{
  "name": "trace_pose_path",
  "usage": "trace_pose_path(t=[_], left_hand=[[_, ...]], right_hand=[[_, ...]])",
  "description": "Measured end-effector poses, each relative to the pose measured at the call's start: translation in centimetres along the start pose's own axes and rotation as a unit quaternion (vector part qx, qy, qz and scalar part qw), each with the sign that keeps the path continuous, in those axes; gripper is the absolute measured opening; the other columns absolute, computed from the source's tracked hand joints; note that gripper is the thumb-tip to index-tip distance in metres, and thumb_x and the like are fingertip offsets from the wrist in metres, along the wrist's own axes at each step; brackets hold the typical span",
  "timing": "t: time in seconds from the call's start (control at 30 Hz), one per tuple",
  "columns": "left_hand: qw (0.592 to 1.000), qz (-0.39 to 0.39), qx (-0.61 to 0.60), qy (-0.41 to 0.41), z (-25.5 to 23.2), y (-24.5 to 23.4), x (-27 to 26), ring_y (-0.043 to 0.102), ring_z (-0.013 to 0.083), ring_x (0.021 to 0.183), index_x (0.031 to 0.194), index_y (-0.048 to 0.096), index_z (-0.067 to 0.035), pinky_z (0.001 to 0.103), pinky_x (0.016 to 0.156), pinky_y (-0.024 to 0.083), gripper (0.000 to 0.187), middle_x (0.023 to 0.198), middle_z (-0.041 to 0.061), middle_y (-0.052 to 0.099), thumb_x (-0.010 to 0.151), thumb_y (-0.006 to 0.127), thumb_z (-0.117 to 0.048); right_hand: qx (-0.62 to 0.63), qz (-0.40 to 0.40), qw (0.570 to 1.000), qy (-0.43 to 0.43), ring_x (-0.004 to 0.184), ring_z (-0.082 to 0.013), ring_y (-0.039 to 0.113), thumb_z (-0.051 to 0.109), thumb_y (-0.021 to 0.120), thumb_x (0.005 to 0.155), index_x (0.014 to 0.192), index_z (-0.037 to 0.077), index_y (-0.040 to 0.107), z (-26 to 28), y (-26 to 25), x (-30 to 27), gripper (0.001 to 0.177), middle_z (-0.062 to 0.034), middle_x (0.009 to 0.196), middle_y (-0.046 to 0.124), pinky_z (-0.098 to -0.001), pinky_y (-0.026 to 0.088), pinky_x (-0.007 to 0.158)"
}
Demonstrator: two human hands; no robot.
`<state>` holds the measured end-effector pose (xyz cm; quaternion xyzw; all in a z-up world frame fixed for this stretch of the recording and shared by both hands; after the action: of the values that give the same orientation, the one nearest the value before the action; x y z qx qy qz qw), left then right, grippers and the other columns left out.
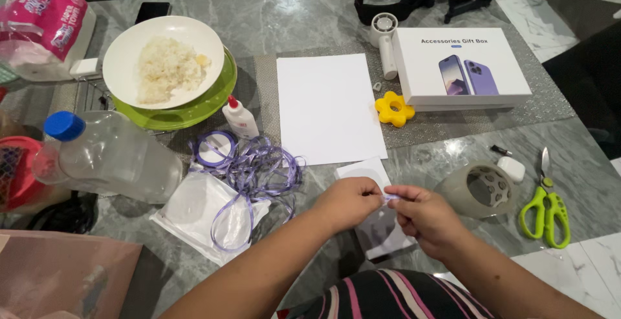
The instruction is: The person ties a purple ribbon around a small white gift box, then opens an accessories gift box and removes its contents. They cut a sheet of white paper with scissors, wrap a small white object in the paper, and secure it with clear tape.
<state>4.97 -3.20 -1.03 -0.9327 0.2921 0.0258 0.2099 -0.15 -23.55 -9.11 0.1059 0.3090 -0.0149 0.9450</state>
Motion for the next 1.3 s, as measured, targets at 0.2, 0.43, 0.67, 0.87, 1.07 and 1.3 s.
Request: trace_pose_path(t=[0.2, 0.43, 0.67, 0.87, 1.07, 1.3], left_hand=[[0.995, 0.009, 0.081, -0.049, -1.5, -1.9, 0.0, 0.071, 0.03, 0.076, 0.094, 0.077, -0.015, 0.044, 0.07, 0.055, 0.032, 0.079, 0.012, 0.073, 0.086, 0.069, -0.045], [0.978, 0.009, 0.209, 0.016, -1.8, -3.0, 2.1, 0.07, 0.035, 0.088, 0.091, 0.077, -0.012, 0.047, 0.079, 0.056, 0.031, 0.092, 0.013, 0.074, 0.087, 0.069, -0.042], [0.96, 0.005, 0.278, 0.026, -1.6, -3.7, 3.2, 0.066, 0.034, 0.103, 0.092, 0.079, -0.015, 0.046, 0.088, 0.055, 0.024, 0.106, 0.012, 0.07, 0.087, 0.07, -0.036], [0.947, 0.014, 0.319, 0.029, -1.8, -3.5, 3.9, 0.063, 0.0337, 0.112, 0.096, 0.077, -0.013, 0.047, 0.092, 0.053, 0.023, 0.115, 0.011, 0.067, 0.088, 0.068, -0.032], [0.943, 0.021, 0.333, 0.007, -1.2, -3.2, 4.4, 0.067, 0.0358, 0.107, 0.102, 0.076, -0.01, 0.048, 0.092, 0.054, 0.024, 0.111, 0.015, 0.069, 0.09, 0.067, -0.029], [0.948, 0.018, 0.312, -0.056, -1.3, -2.9, 4.0, 0.067, 0.0358, 0.105, 0.104, 0.075, -0.012, 0.048, 0.09, 0.054, 0.027, 0.109, 0.015, 0.071, 0.089, 0.069, -0.033]], right_hand=[[-0.386, -0.208, 0.877, -0.195, 0.06, -0.0102, 0.059, 0.007, 0.081, 0.075, 0.116, 0.006, 0.057, 6.1, 3.4, -5.6, 0.047, -0.0002, 0.084, 0.055, -0.0234, 0.048, 0.048], [-0.072, -0.106, 0.991, 0.041, 0.052, -0.01, 0.04, 0.021, 0.069, 0.093, 0.098, 0.005, 0.065, 1.5, 2.4, -6.4, 0.017, -0.0018, 0.071, 0.054, -0.0253, 0.028, 0.042], [-0.032, -0.136, 0.984, 0.108, 0.05, -0.0113, 0.041, 0.018, 0.067, 0.092, 0.09, 0.006, 0.062, -0.7, 2.8, -7.7, 0.014, -0.0019, 0.067, 0.053, -0.0272, 0.028, 0.041], [-0.047, -0.164, 0.979, 0.109, 0.044, -0.0127, 0.036, 0.017, 0.069, 0.09, 0.087, 0.003, 0.064, -1.3, 2.7, -8.9, 0.015, -0.004, 0.063, 0.054, -0.0285, 0.024, 0.039], [-0.087, -0.187, 0.971, 0.12, 0.045, -0.0113, 0.035, 0.019, 0.071, 0.089, 0.088, 0.0, 0.068, -2.2, 2.3, -9.5, 0.019, -0.0029, 0.064, 0.052, -0.0277, 0.024, 0.04], [0.021, -0.27, 0.957, 0.104, 0.045, -0.011, 0.029, 0.02, 0.079, 0.086, 0.086, 0.008, 0.051, -2.8, 0.4, -11.2, 0.03, -0.0024, 0.064, 0.045, -0.0297, 0.019, 0.038]])
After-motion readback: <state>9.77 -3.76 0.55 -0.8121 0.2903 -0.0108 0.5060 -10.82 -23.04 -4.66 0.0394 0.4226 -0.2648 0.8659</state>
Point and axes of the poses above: each hand's wrist, its own x-axis towards the middle knuckle, its own y-axis out of the palm, z = x × y, the point moved 6 cm from there along x, towards the middle knuckle
